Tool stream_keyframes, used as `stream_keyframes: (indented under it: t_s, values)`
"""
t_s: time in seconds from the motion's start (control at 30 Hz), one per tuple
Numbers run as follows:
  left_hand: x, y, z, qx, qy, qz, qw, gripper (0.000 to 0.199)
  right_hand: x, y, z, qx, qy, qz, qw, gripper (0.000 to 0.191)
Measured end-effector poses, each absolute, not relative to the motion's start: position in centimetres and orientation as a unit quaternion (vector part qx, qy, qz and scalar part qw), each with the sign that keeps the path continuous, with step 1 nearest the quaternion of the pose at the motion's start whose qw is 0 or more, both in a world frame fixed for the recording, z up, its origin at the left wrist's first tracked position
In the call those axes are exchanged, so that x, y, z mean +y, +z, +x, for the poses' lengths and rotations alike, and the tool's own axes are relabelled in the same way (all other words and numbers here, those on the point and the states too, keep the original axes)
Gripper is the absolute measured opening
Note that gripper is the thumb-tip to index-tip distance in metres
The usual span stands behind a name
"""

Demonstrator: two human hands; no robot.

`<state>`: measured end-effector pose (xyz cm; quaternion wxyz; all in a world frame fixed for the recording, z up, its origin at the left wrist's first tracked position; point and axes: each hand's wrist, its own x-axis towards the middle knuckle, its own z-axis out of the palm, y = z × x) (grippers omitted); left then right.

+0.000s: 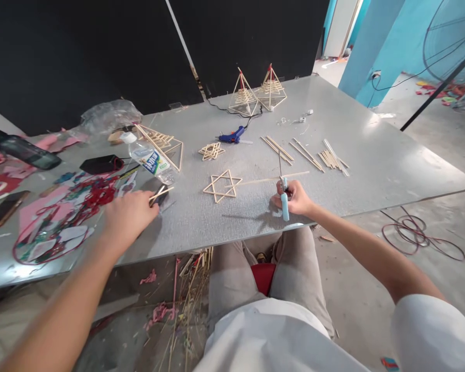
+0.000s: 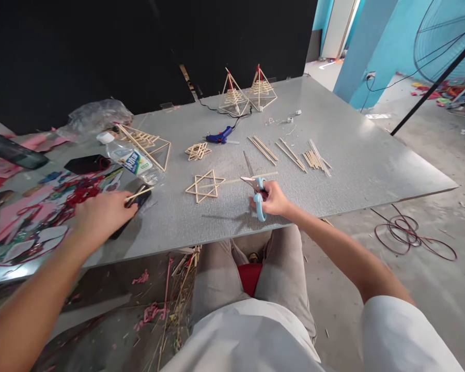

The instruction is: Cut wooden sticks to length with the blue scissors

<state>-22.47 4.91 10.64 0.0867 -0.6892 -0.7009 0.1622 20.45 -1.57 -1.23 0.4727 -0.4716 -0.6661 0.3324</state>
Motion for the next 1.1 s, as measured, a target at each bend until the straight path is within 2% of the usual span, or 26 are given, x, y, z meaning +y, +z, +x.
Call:
stream_keyframes:
  t_s: [0.3,0.53,0.87,0.97,1.1]
  values:
    - [3.9,5.0,-21.1,-0.674,0.118,-0.719,0.121,0.049,-1.4,-1.4,20.6,-0.665,0.331,-0.477,0.470,0.046]
    - [4.2,5.2,-22.5,-0.679,0.115,-0.716,0.111,0.060,-1.8,-1.1,20.5,-0.665,0.332,-0.478,0.468,0.043]
    - [3.4,4.0,-22.8,-0.693,0.056,-0.711,0.108,0.061,-1.9,-0.8,20.4,-0.669,0.320,-0.489,0.459,0.040]
    - [3.3,4.8,-21.5,-0.687,-0.012,-0.719,0.102,0.058,-1.8,-1.0,20.4,-0.667,0.322,-0.486,0.464,0.040]
    - [2.9,6.7,-16.3,-0.592,-0.201,-0.776,0.077,0.054,-1.6,-1.2,20.5,-0.654,0.332,-0.488,0.474,0.040]
